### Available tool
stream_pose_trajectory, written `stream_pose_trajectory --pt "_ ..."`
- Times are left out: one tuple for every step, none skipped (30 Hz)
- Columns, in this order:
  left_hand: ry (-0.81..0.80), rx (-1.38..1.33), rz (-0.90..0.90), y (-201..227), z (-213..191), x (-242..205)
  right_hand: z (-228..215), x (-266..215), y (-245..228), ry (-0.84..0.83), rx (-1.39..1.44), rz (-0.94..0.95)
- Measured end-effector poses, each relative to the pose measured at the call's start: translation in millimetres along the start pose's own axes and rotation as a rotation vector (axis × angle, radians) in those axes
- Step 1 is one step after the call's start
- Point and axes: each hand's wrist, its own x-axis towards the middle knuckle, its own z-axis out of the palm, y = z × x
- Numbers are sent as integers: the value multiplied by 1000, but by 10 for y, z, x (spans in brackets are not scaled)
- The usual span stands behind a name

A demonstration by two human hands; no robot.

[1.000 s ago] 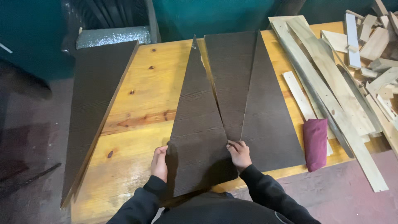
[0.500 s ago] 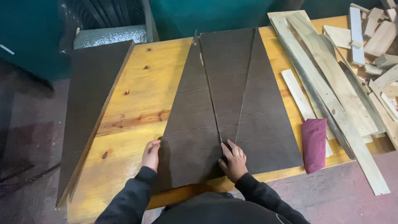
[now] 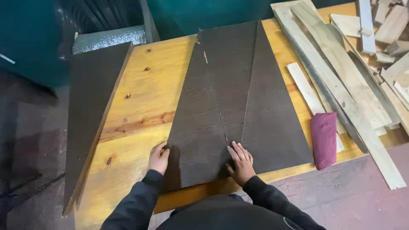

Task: The person wipes down dark brown triangular wood panels on a workbench using a pink cloth.

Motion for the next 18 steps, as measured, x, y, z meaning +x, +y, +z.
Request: stream_pose_trajectory --pt "-20 -16 8 -70 -10 23 6 0 12 -7 -1 -7" --pt "-38 -35 16 -136 1 44 2 5 40 -13 -5 -16" --pt "-42 -34 17 -140 -8 77 22 23 82 -13 -4 -12" --pt "-66 -18 -35 -156 -8 81 43 27 134 -11 -7 -45" --pt "-90 -2 -86 -175 -11 86 66 32 183 -9 -9 -78" --pt "-91 -1 -88 -200 -35 108 37 23 190 -11 -8 -77" --pt "-116 37 -115 -220 -58 130 4 13 199 -18 -9 -101" --pt "-144 76 -139 -223 -69 166 -40 7 218 -21 -9 -122" --pt "-147 78 -138 -172 -67 158 -52 4 240 -20 -8 -119" --pt "-142 62 -158 -127 -51 144 -69 -8 269 -8 -17 -162" --pt "-138 46 -178 -84 -36 130 -82 -21 296 5 -27 -206" --pt "-136 44 -182 -131 22 122 -66 -22 334 1 -29 -208" --pt "-99 30 -179 -178 78 111 -51 -26 369 27 -50 -239" --pt "-60 18 -174 -219 119 117 -34 -13 394 55 -70 -273" --pt "-55 16 -176 -174 108 64 -67 -35 418 54 -70 -278" --pt "-60 43 -194 -116 100 45 -103 -49 437 56 -67 -323" --pt "-65 70 -212 -56 94 25 -139 -63 458 58 -65 -367" --pt "-65 69 -210 -25 103 3 -165 -79 485 59 -66 -368"
